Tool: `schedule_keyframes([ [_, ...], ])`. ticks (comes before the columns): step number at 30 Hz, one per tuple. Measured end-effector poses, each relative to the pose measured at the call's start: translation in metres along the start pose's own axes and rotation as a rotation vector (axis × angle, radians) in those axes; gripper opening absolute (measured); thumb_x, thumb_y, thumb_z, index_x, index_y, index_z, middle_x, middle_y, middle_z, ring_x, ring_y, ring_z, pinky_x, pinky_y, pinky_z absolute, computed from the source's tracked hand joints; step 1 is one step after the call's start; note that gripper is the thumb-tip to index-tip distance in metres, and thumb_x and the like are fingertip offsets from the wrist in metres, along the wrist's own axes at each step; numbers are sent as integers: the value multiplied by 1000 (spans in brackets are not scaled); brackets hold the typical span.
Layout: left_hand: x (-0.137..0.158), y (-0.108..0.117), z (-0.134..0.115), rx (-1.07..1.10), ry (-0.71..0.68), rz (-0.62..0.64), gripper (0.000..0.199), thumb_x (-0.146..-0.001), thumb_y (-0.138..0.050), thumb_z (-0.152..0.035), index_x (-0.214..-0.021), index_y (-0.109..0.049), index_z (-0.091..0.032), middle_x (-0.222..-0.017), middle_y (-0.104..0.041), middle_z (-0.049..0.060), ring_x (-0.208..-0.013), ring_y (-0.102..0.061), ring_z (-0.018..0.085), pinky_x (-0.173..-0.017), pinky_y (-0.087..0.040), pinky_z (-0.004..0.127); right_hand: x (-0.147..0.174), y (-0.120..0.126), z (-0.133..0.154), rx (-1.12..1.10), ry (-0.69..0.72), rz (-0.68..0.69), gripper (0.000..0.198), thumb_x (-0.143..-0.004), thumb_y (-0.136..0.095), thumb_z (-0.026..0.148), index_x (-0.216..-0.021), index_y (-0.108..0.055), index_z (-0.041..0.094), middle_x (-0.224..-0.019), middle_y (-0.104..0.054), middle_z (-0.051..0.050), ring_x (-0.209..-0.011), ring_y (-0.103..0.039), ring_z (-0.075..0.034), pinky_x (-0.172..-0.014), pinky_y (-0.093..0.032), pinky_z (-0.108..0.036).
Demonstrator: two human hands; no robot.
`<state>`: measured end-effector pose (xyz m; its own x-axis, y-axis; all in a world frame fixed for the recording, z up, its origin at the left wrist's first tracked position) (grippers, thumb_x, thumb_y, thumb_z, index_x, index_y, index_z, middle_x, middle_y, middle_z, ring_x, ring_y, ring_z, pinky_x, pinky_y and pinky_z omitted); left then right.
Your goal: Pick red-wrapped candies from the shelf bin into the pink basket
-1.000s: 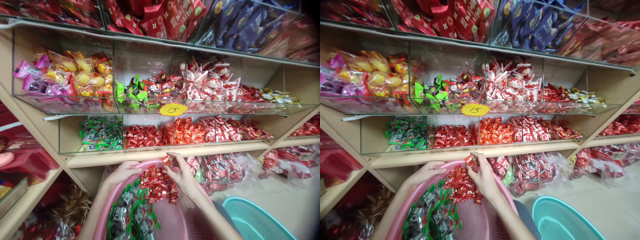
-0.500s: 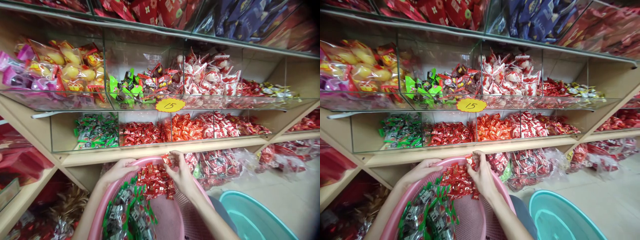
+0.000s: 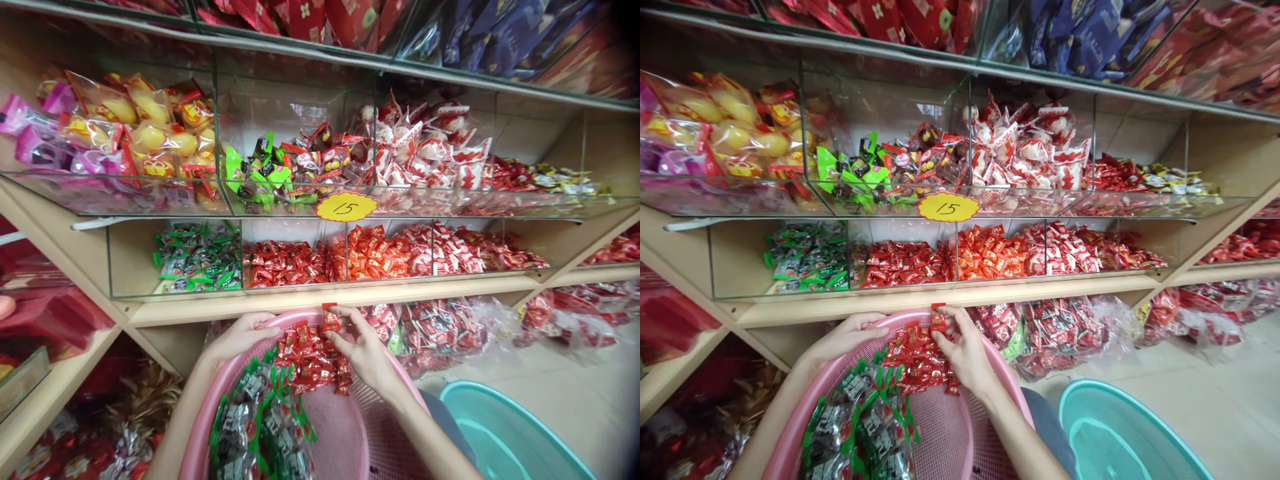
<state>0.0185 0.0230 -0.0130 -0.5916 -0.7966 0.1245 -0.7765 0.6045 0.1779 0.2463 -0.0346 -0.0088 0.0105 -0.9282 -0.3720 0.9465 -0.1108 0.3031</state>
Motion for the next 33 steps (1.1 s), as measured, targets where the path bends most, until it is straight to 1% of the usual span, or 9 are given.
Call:
schedule_keyframes([
  [3, 0, 1, 1, -6, -3, -3, 32, -75, -58, -31, -98, -61, -10, -94, -64, 7, -81, -57, 18, -71, -42, 26, 1, -2, -4, -27, -19, 18, 33, -76, -55, 26, -109, -51, 22, -94, -56, -4, -82, -52, -16, -75, -45, -30],
  [8, -1, 2, 4, -22, -22, -19, 34, -74, -59, -34, -99, -62, -12, -94, -65, 6, -83, -57, 18, -72, -43, 26, 1, -3, -9, -2, -14, 79, 31, -77, -55, 25, -108, -54, 23, -101, -57, -5, -87, -53, -17, -80, -45, -33],
  [12, -1, 1, 5, -13, -6, -19, 35, -74, -59, -34, -100, -62, -12, -93, -65, 6, -81, -57, 18, -71, -43, 26, -1, -2, -2, -38, -39, 115, 33, -75, -57, 26, -107, -55, 23, -100, -58, -4, -86, -54, -16, -80, -44, -32],
  [15, -2, 0, 5, 9, 6, -7, 34, -73, -59, -33, -99, -62, -11, -92, -64, 6, -79, -56, 17, -69, -42, 25, 5, -2, 9, -187, -160, 195, 36, -71, -62, 28, -105, -54, 21, -98, -59, -4, -83, -55, -14, -77, -46, -30],
  [18, -2, 0, 4, 13, 1, 0, 32, -73, -59, -33, -96, -62, -10, -86, -64, 5, -74, -55, 15, -65, -41, 23, 27, -6, 12, -287, -329, 317, 36, -68, -65, 30, -100, -56, 21, -95, -59, -4, -79, -56, -13, -71, -47, -28],
  [22, 1, -1, 1, 1, 20, -16, 31, -72, -60, -34, -91, -62, -9, -81, -63, 4, -69, -54, 14, -61, -39, 22, 72, -10, -10, -302, -525, 401, 29, -67, -64, 29, -93, -59, 19, -88, -61, -3, -75, -57, -14, -72, -47, -31],
  [24, 3, -1, -1, -4, 38, -27, 32, -71, -60, -35, -90, -62, -9, -80, -63, 4, -67, -54, 14, -59, -40, 22, 88, -12, -26, -305, -590, 402, 23, -66, -63, 24, -88, -60, 18, -83, -61, -2, -74, -57, -14, -73, -46, -31],
  [27, 4, -1, -1, -10, 49, -36, 35, -69, -61, -37, -90, -62, -9, -78, -64, 4, -66, -55, 15, -58, -40, 23, 95, -17, -38, -292, -602, 387, 19, -61, -60, 13, -80, -59, 17, -77, -58, 0, -69, -55, -12, -67, -45, -26],
  [33, 3, 1, 4, -33, 29, -43, 36, -69, -61, -38, -89, -63, -9, -75, -63, 4, -70, -55, 17, -61, -42, 24, 83, -37, -23, -279, -584, 330, 17, -54, -51, 6, -65, -50, 18, -59, -43, 5, -50, -38, -7, -45, -34, -17],
])
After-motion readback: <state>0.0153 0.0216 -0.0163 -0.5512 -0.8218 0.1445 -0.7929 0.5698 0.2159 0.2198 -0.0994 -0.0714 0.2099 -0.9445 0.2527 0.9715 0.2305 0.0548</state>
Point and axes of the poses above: each hand's wrist, its own x-axis away from the middle knuckle, its own y-axis out of the back of the hand, z = x × y, the point moved 2 cm from there along -x, towards the middle knuckle
